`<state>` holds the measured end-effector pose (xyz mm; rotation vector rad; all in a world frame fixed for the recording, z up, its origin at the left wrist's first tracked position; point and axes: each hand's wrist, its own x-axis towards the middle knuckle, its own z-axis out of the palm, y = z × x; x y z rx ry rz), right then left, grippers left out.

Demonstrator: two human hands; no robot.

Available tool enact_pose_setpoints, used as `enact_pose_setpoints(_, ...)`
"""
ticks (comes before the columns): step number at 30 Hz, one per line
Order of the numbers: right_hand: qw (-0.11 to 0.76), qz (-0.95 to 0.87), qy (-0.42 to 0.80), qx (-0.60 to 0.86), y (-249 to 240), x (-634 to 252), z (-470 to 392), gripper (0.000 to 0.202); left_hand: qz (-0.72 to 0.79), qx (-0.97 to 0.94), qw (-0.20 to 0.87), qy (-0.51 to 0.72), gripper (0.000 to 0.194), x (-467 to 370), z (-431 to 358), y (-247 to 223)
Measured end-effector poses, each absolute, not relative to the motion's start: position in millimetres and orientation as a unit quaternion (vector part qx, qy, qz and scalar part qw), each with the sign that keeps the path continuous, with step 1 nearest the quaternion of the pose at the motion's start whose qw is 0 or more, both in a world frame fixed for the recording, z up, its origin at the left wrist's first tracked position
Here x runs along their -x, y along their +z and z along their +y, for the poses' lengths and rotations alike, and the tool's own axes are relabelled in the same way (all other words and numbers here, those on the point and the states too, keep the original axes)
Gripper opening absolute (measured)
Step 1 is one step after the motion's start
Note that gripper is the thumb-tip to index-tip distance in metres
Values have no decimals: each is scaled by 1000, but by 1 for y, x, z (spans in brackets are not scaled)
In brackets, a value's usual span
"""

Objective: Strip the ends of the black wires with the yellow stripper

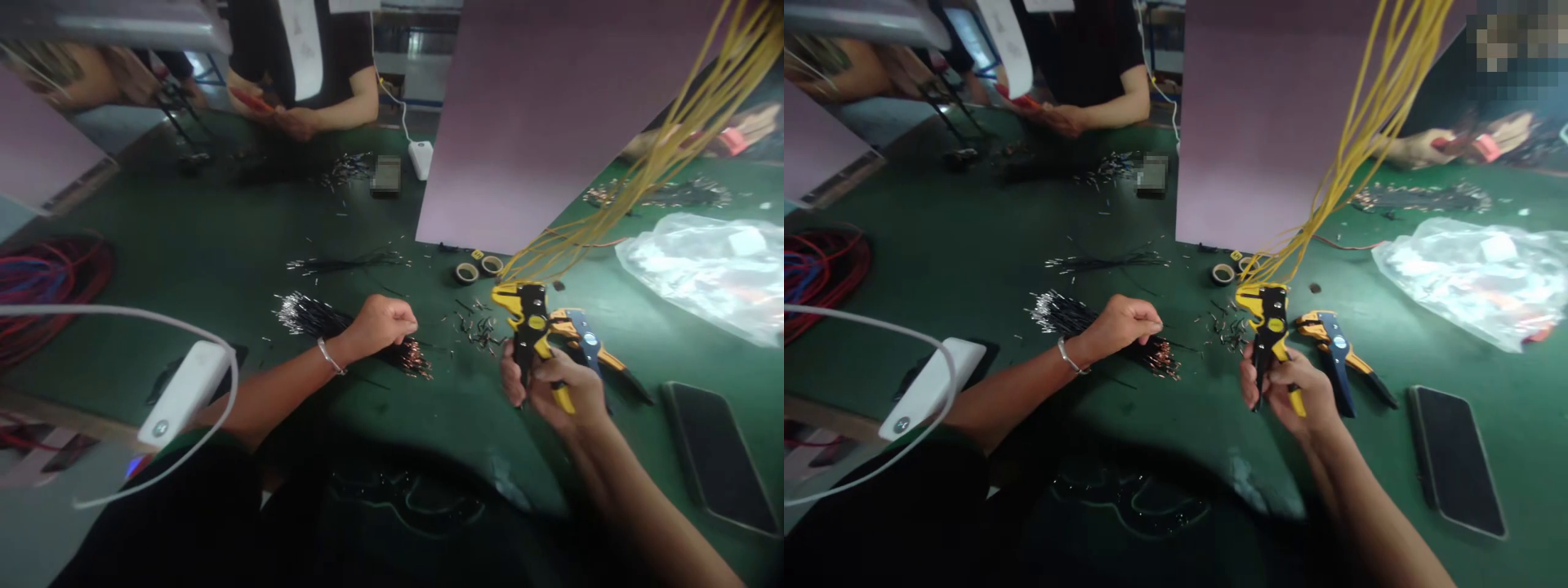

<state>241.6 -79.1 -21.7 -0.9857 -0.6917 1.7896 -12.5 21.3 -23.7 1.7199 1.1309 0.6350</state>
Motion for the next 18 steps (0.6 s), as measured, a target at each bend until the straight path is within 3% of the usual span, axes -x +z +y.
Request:
enact_pose_setpoints(11,351,-413,743,393,-33,-232,-85,40,483,-679,477,279,12,13,22,-28)
enact_pose_setpoints(16,239,-662,536,467,-17,-215,-101,35,497,-686,438,303,14,14,22,-25)
enact_pose_setpoints(18,209,-748,429,462,-13,-207,-108,43,492,-694,420,317,14,14,20,-24)
